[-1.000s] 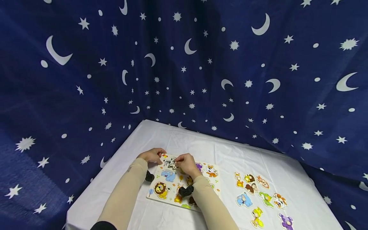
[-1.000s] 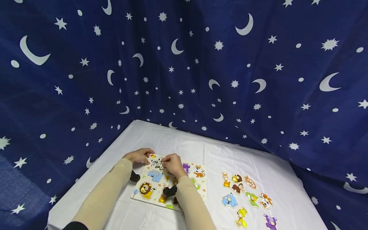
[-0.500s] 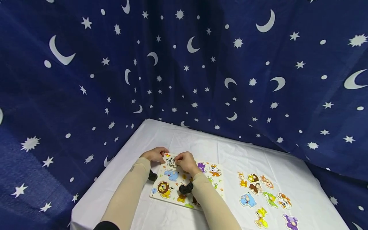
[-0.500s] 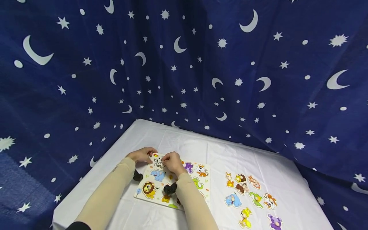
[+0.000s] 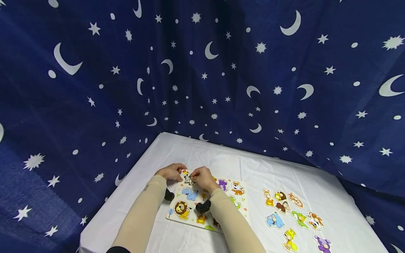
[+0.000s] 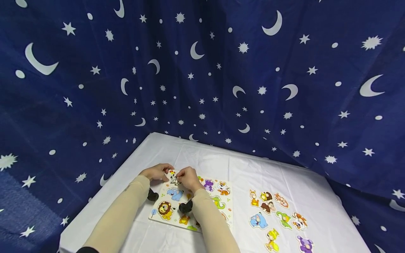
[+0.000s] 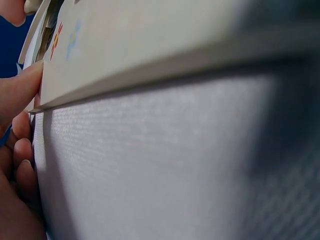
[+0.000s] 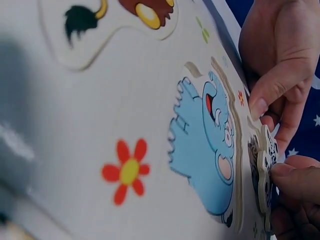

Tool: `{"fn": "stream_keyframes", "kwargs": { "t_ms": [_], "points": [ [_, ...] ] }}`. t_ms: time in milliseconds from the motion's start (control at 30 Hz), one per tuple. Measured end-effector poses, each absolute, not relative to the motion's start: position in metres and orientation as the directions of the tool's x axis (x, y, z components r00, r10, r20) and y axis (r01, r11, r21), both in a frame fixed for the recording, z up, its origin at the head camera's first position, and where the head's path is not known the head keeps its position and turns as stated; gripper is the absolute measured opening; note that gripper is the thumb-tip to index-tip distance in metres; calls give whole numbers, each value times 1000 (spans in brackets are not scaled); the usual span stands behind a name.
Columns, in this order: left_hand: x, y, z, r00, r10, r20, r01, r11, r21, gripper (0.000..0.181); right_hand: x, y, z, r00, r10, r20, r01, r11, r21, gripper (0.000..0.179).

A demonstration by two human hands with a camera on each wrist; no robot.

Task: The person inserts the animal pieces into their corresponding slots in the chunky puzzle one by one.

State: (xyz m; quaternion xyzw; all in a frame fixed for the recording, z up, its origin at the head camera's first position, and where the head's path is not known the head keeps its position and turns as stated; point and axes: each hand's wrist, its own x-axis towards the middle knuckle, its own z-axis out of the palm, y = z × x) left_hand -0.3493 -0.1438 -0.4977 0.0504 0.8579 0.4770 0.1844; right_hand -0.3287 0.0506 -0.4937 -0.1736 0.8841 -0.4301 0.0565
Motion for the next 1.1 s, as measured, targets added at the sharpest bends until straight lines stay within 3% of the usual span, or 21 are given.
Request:
{"fn": "stream_keyframes", "kwargs": {
  "t_ms": [1100],
  "points": [
    [-353,-144,-497,-923,253,-289,-121,524,843,56,-327,38,-498,-923,-381,56,-293,600,-744,8]
  ]
}}
